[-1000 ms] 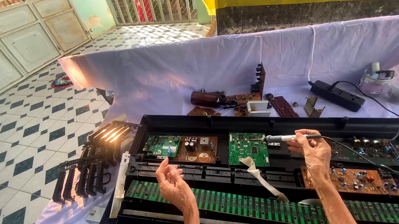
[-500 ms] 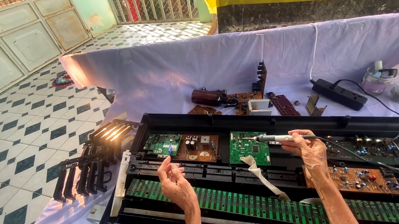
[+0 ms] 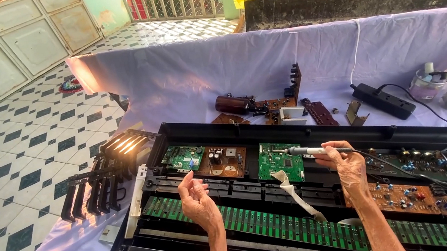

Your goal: Soldering components and testing circuits on boards inside an electronic keyboard

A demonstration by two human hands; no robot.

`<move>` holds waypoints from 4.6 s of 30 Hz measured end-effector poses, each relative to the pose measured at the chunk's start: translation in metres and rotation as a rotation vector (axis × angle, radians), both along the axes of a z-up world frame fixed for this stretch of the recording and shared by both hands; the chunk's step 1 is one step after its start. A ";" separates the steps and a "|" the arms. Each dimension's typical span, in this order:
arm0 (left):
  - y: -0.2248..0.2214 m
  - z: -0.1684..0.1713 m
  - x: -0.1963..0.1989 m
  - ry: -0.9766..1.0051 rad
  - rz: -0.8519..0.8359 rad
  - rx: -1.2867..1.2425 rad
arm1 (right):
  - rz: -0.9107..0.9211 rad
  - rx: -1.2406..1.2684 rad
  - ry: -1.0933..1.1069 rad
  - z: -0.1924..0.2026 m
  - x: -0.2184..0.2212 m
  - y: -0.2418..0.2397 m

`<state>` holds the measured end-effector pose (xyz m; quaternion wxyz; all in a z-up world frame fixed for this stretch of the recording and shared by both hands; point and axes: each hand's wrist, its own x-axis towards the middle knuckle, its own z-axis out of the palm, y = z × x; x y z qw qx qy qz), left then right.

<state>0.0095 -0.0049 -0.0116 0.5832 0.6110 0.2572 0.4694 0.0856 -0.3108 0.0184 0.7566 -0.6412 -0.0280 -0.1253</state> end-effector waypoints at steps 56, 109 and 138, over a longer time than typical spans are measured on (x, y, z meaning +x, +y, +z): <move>0.006 -0.044 0.019 0.018 -0.049 0.253 | -0.088 0.002 0.025 0.011 -0.004 -0.015; 0.008 -0.001 0.002 -0.095 -0.009 -0.149 | 0.042 0.084 0.143 0.017 0.017 0.035; -0.002 0.009 -0.007 -0.133 0.063 0.027 | -0.127 0.270 0.005 -0.002 0.020 0.024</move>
